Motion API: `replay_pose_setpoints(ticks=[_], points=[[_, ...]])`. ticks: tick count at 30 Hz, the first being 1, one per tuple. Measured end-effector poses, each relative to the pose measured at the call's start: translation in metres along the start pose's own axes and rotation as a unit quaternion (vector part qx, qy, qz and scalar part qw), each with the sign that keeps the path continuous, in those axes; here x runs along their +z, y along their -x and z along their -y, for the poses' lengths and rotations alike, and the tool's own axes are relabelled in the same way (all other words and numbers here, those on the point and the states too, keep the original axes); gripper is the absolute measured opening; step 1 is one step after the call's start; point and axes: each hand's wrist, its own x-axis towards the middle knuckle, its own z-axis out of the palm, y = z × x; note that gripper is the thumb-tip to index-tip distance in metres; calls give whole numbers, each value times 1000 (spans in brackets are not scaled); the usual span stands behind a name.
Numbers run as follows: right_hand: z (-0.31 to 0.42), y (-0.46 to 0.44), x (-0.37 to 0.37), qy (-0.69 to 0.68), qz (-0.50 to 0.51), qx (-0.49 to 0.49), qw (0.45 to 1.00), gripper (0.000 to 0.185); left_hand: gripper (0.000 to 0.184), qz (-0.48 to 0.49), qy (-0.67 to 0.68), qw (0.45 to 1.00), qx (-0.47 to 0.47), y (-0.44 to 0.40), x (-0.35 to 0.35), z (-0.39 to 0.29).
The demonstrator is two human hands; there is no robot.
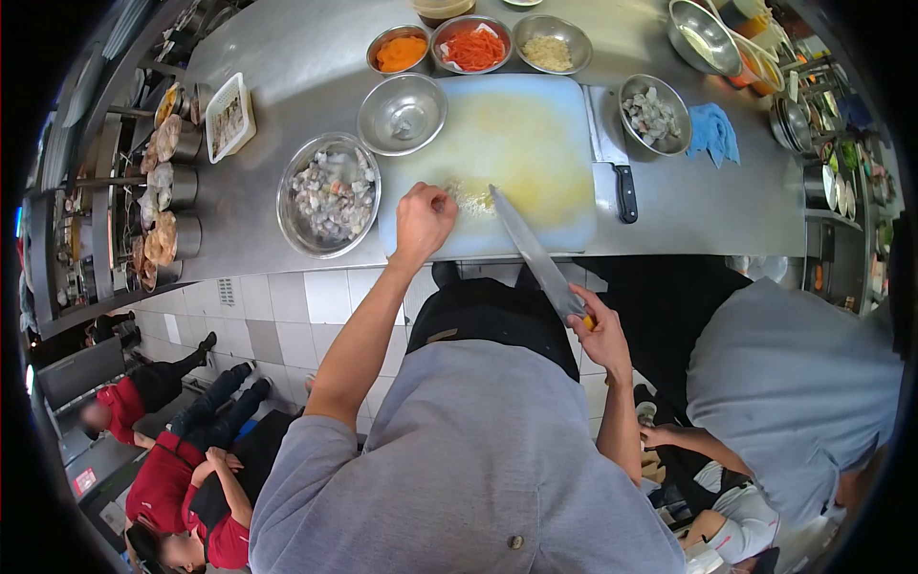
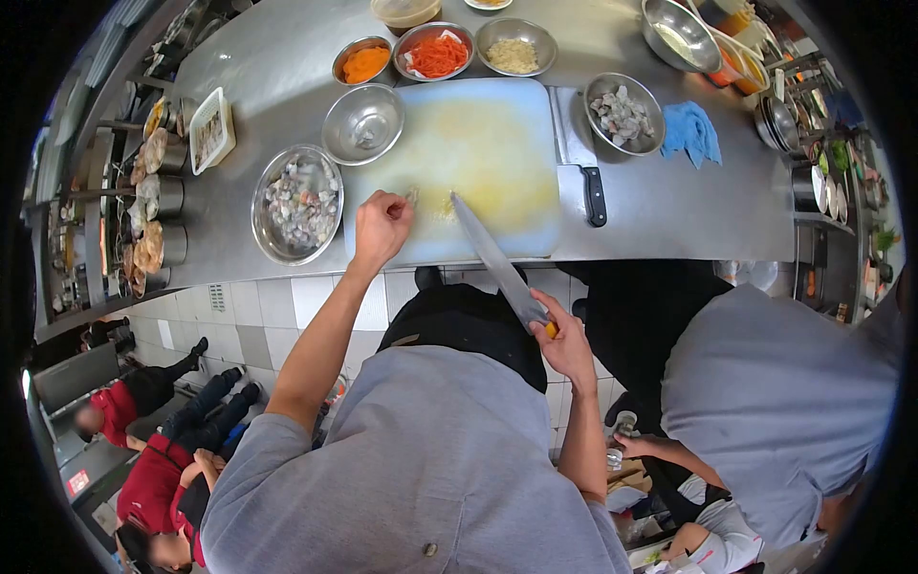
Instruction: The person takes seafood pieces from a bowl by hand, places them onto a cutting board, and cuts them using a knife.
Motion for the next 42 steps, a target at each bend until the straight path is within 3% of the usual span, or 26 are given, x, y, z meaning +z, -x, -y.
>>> replay_pose_setpoints(ticks=[9, 12, 16, 21, 28, 34, 36, 37, 39, 42], points=[[12, 4, 2, 30, -4, -1, 1000, 60, 13, -13, -76, 997, -8, -6, 10, 0], [16, 10, 6, 28, -20, -12, 999, 59, 13, 4, -44, 999, 4, -4, 7, 6], [29, 12, 8, 24, -8, -21, 999, 58, 10, 58, 115, 990, -64, 8, -9, 11], [47, 4, 14, 32, 12, -43, 998, 58, 6, 91, 342, 922, -160, 14, -27, 35], [48, -8, 19, 66, 30, -50, 996, 57, 9, 80, 428, 886, -160, 8, -68, 38], [53, -5, 16, 64, 20, -29, 997, 56, 10, -10, 285, 956, -67, -74, -100, 0], [52, -5, 15, 73, 18, -27, 997, 56, 10, -14, 180, 983, -11, -121, -89, 18], [49, -6, 15, 73, 7, -33, 997, 56, 14, 4, 31, 999, 41, -139, -81, 28], [42, -6, 17, 72, -14, -45, 996, 57, 25, 40, -269, 952, 137, -160, -71, 37], [45, 1, 12, 82, -25, -30, 996, 56, 32, 159, -311, 929, 120, -171, -72, 36]])
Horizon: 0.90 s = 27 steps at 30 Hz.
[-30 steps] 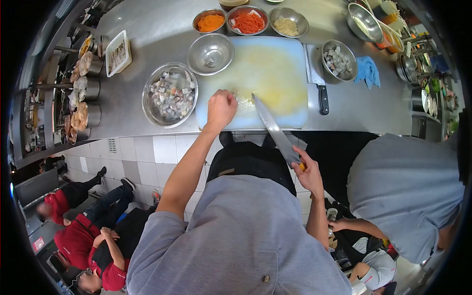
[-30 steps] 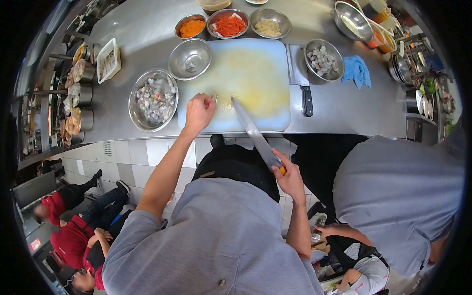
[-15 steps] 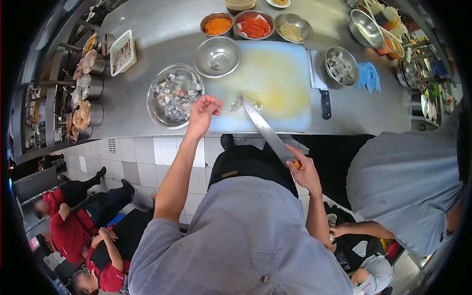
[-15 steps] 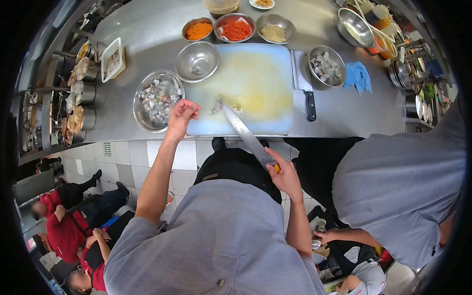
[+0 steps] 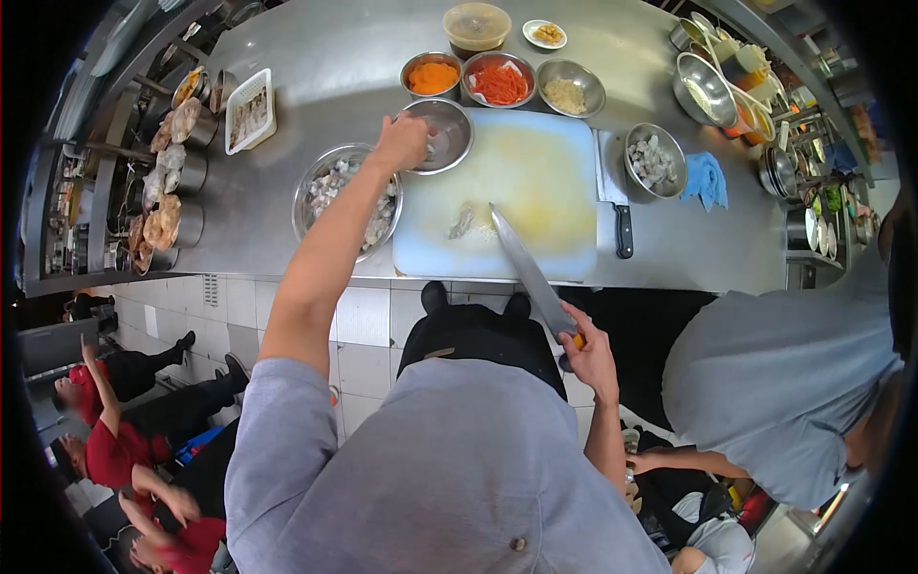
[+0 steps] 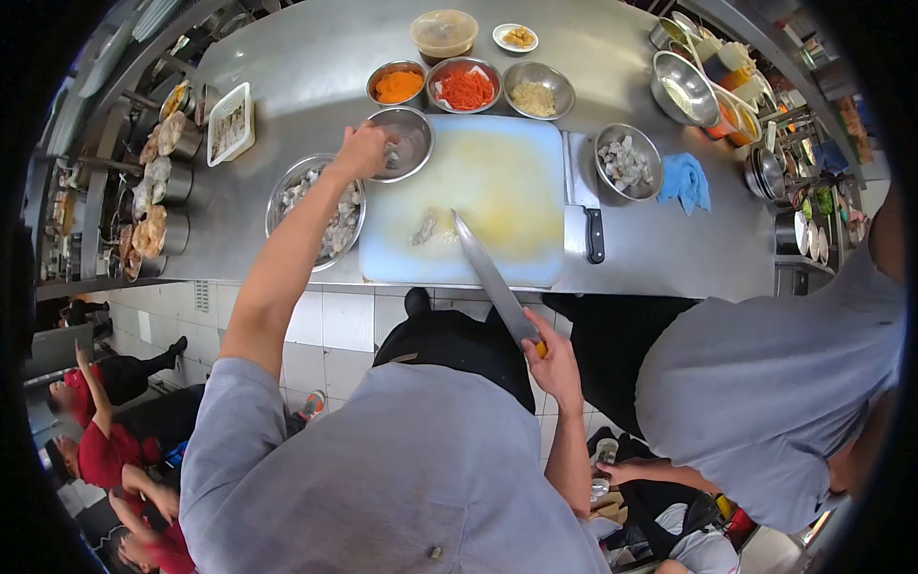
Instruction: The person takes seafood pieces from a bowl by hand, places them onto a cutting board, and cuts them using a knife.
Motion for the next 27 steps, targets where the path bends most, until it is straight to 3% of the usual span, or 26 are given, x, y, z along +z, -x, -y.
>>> replay_pose_setpoints(ticks=[3, 6, 12, 18, 21, 24, 27], points=[[-8, 7, 2, -16, -26, 32, 999, 54, 27, 6, 81, 995, -49, -2, -32, -11], [-8, 8, 3, 9, -32, 62, 998, 50, 25, -49, 72, 996, -27, -3, -33, 3], [-24, 0, 6, 20, -30, 24, 999, 41, 28, -62, 57, 996, -44, 10, -22, 4], [-14, -13, -1, 41, -12, 51, 998, 37, 43, 74, -14, 997, 8, 12, -12, 2], [-11, -15, -5, 61, -33, 31, 997, 37, 40, -50, 186, 981, -3, -4, -17, 13], [-8, -17, -4, 69, -30, 43, 996, 34, 29, -31, 359, 933, 6, -9, -32, 23], [-2, -19, -4, 59, -31, 48, 997, 31, 16, -33, 312, 948, -42, -8, -50, 19]])
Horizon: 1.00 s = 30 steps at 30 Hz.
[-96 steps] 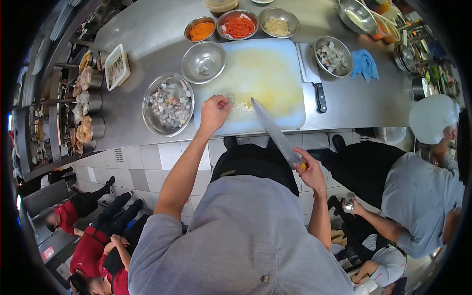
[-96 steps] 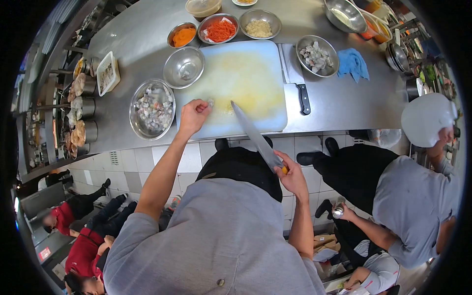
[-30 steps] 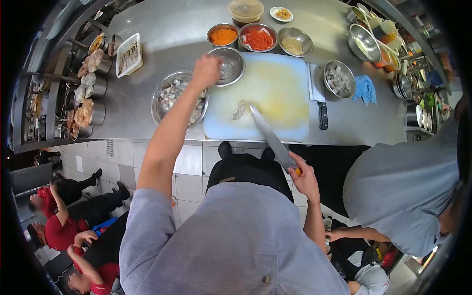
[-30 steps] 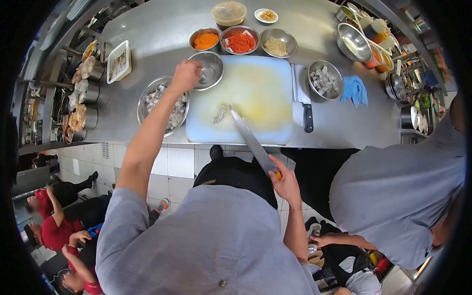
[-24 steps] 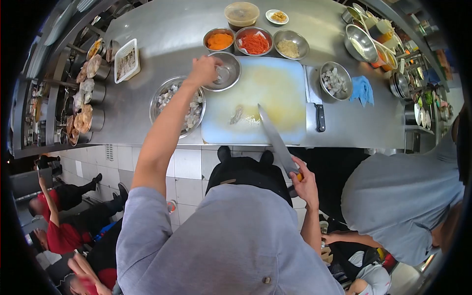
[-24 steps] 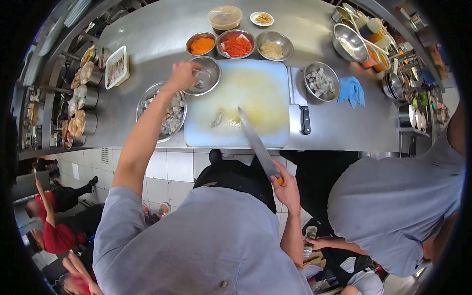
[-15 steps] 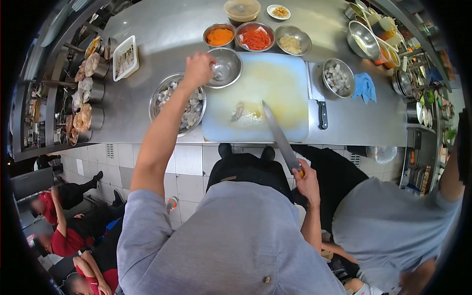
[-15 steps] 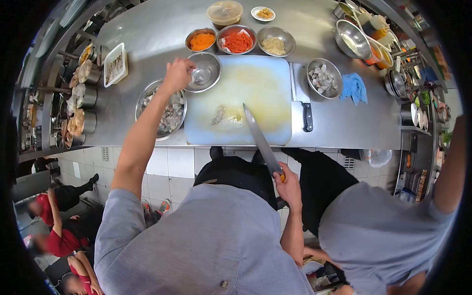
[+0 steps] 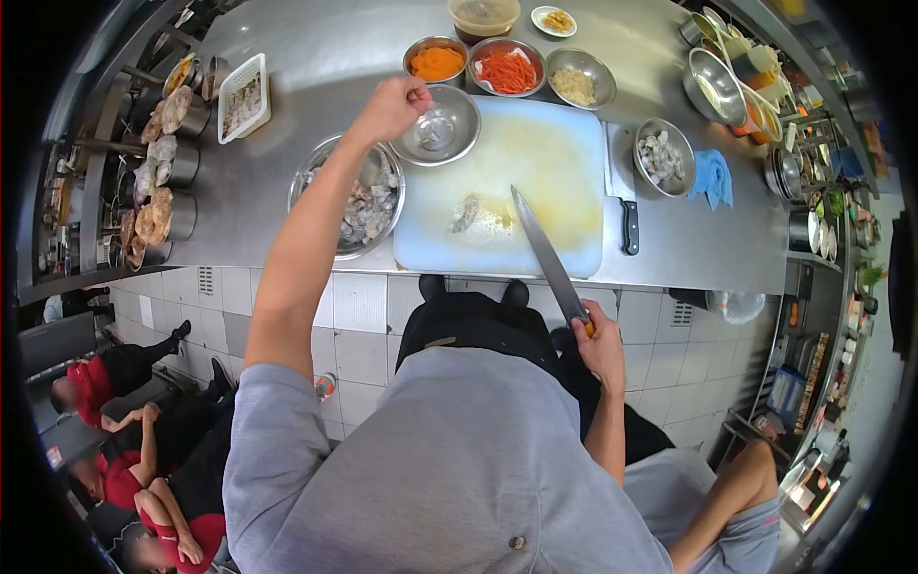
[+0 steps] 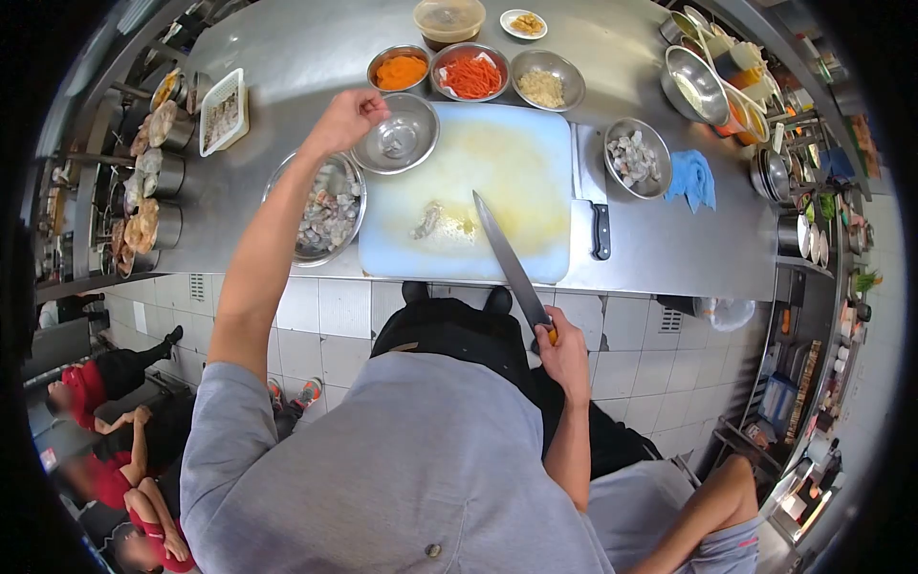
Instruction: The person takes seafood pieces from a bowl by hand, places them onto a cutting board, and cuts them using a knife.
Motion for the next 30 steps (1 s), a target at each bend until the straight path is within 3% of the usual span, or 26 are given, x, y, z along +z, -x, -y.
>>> replay_pose_setpoints(ticks=[3, 5, 9, 12, 14, 18, 21, 30], points=[[-5, -3, 2, 4, -10, -12, 1000, 30, 10, -69, -110, 991, 16, 15, 6, -17], [-8, -8, 3, 5, -14, -13, 1000, 29, 11, -155, -76, 976, 136, 31, 43, -7], [-2, -9, 1, 0, -36, -27, 999, 28, 10, -63, -38, 996, 56, 106, 115, -46], [0, -7, 0, 8, -49, -44, 998, 28, 14, -69, -91, 993, 43, 130, 158, -34], [0, -9, -1, 15, -46, -49, 998, 28, 18, -127, -82, 985, 79, 138, 174, -31], [5, -12, 1, 37, -57, -100, 993, 28, 22, -150, -5, 982, 112, 152, 168, -32], [17, -13, 1, 63, -66, -160, 983, 28, 21, -194, 85, 977, 31, 160, 175, -5], [37, -26, -24, 231, -18, -233, 944, 29, 22, -159, -21, 987, -34, 173, 182, -22]])
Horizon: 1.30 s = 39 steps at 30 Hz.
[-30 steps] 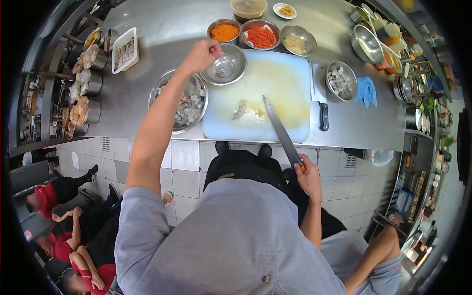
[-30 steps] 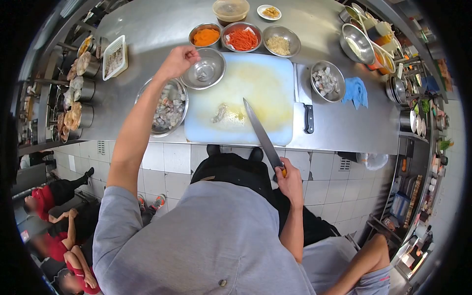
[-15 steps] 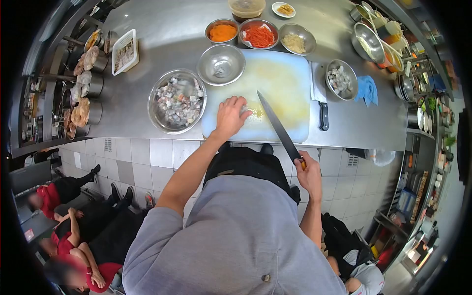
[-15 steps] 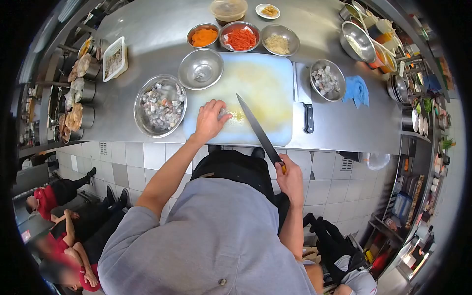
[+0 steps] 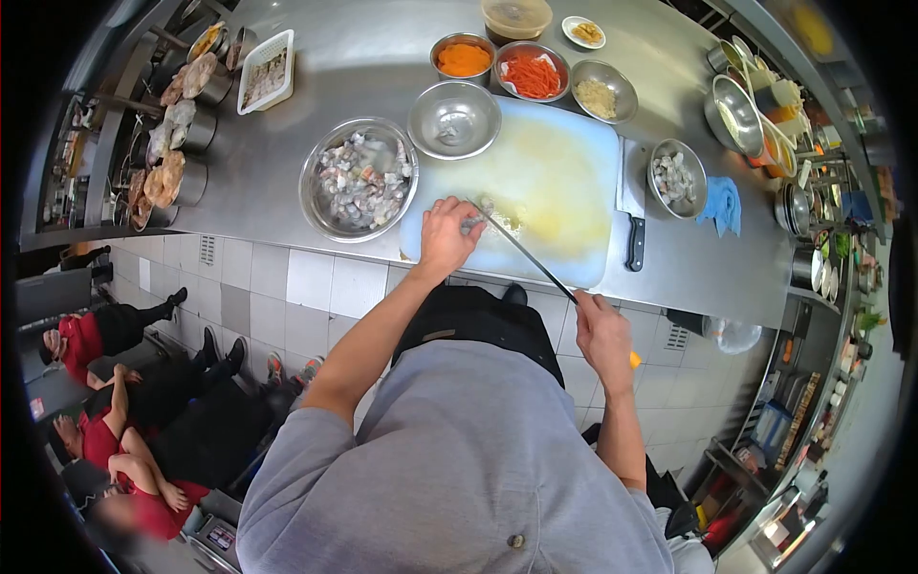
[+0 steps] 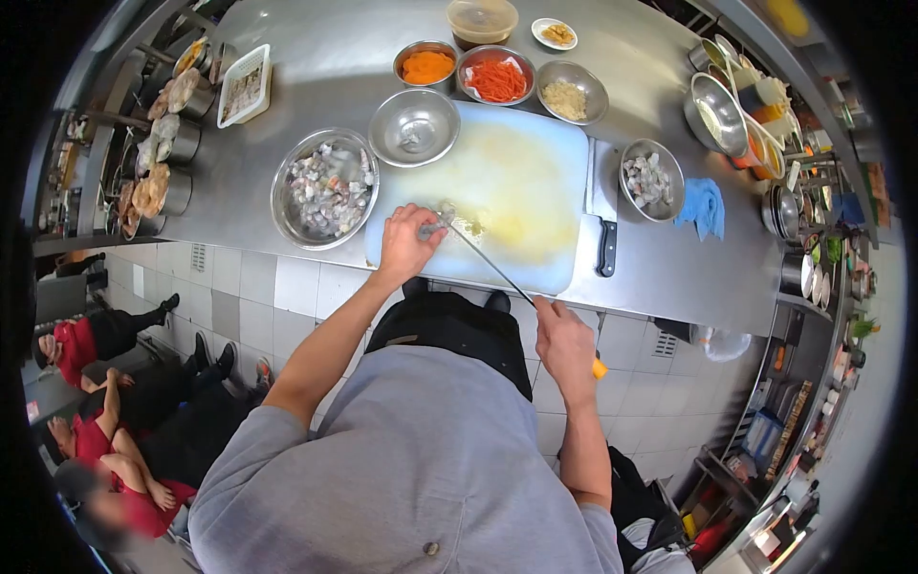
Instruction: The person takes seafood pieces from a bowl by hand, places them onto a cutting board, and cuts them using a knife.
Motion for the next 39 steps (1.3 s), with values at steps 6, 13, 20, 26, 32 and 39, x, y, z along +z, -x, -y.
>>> replay_pose_setpoints(ticks=[6, 13, 20, 26, 32, 39], points=[[4, -2, -23, 82, 36, -26, 996, 36, 23, -7, 19, 1000, -18, 4, 2, 3], [8, -43, 25, 65, 21, -81, 994, 37, 22, -17, 15, 1000, 3, 4, 2, 3], [-43, 23, -10, 70, 54, -9, 996, 33, 25, 16, -9, 1000, 13, -1, -5, 3], [-58, 62, -10, -43, 43, 66, 996, 24, 24, 100, -35, 988, 110, -30, -12, -16], [-50, 87, 10, -111, 3, 106, 988, 20, 24, 232, -4, 972, 43, -91, 19, -38], [-45, 97, 20, -141, -27, 124, 982, 18, 17, 282, 354, 891, -24, -161, 50, -206]])
